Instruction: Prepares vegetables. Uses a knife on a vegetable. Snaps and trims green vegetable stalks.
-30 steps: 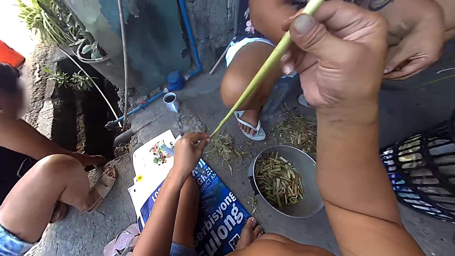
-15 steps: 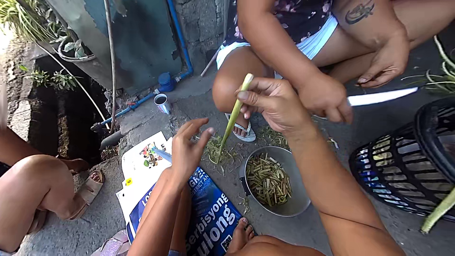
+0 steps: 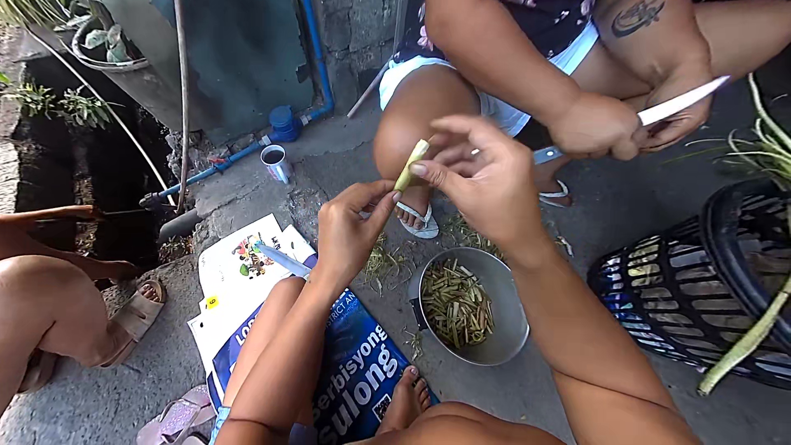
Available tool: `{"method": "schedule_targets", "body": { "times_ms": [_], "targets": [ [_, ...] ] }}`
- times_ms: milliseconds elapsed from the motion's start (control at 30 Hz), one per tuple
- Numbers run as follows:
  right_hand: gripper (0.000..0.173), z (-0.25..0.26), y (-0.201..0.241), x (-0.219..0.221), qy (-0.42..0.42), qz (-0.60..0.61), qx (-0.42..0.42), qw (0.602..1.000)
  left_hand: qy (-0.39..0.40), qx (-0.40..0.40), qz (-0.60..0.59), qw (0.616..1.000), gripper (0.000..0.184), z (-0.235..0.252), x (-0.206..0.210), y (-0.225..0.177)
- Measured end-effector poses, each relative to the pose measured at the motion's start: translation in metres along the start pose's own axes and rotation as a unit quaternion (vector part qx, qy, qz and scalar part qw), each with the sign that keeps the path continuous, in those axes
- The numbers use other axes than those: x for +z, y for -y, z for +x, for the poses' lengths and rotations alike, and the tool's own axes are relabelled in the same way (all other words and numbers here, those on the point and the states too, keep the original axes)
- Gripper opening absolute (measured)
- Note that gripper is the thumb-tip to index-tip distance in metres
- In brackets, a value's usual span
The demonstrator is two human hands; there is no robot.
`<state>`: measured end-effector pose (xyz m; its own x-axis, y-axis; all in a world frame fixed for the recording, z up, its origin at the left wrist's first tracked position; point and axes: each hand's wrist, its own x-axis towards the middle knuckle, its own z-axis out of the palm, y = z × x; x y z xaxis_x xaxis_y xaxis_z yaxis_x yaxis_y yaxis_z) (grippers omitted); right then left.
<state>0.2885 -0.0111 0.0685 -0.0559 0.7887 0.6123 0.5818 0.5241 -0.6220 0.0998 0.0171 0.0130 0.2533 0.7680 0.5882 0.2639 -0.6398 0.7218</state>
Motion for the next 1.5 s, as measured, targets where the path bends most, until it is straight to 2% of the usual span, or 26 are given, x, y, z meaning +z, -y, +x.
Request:
{"method": "schedule_targets", "body": {
  "times_ms": [67,133,200,267,367,433,533,633,733,833,933,1133,1333,1500],
  "targets": [
    [0.029,0.001,0.006,-0.006,-0.008,-0.139,-0.128,0.982,0.002,0.027,0.050,0.998,0.015,0.002,0.000,0.002],
    [0.023,-0.001,0.011,-0.006,0.046,-0.230,-0.214,0.948,0.010,0.051,0.101,0.994,0.015,0.004,0.001,0.001],
    [0.026,-0.004,0.014,0.001,0.106,-0.319,-0.229,0.913,0.017,0.075,0.135,0.988,0.014,0.007,0.002,-0.002],
    [0.022,-0.005,0.011,0.008,0.138,-0.367,-0.218,0.894,0.032,0.090,0.165,0.982,0.014,0.010,0.002,-0.006],
    [0.013,-0.004,0.006,0.010,0.161,-0.391,-0.206,0.883,0.056,0.102,0.200,0.973,0.013,0.014,0.003,-0.007],
    [0.008,-0.004,0.001,0.011,0.162,-0.378,-0.204,0.888,0.056,0.114,0.209,0.970,0.012,0.015,0.005,-0.005],
    [0.016,-0.003,-0.016,0.008,0.125,-0.279,-0.191,0.933,0.048,0.114,0.192,0.974,0.014,0.015,0.003,-0.003],
    [0.020,-0.004,-0.020,0.007,0.071,-0.143,-0.121,0.980,0.018,0.116,0.154,0.981,0.014,0.016,0.003,-0.001],
    [0.014,-0.005,-0.017,0.012,0.023,-0.037,-0.041,0.998,-0.022,0.118,0.124,0.985,0.014,0.015,0.006,-0.001],
    [0.010,-0.007,-0.012,0.020,-0.010,0.054,0.024,0.998,-0.066,0.122,0.101,0.985,0.013,0.015,0.011,-0.002],
    [0.010,-0.009,-0.010,0.028,-0.038,0.162,0.072,0.983,-0.106,0.128,0.083,0.983,0.013,0.016,0.014,-0.005],
    [0.011,-0.005,0.001,0.035,-0.063,0.363,0.205,0.907,-0.130,0.108,0.025,0.985,0.015,0.016,0.014,-0.011],
    [0.014,0.000,0.004,0.029,-0.065,0.465,0.268,0.841,-0.098,0.105,0.037,0.989,0.013,0.014,0.006,-0.014],
    [0.014,0.005,0.003,0.015,-0.097,0.510,0.256,0.816,-0.058,0.106,0.035,0.992,0.013,0.006,0.004,-0.011]
  ]
}}
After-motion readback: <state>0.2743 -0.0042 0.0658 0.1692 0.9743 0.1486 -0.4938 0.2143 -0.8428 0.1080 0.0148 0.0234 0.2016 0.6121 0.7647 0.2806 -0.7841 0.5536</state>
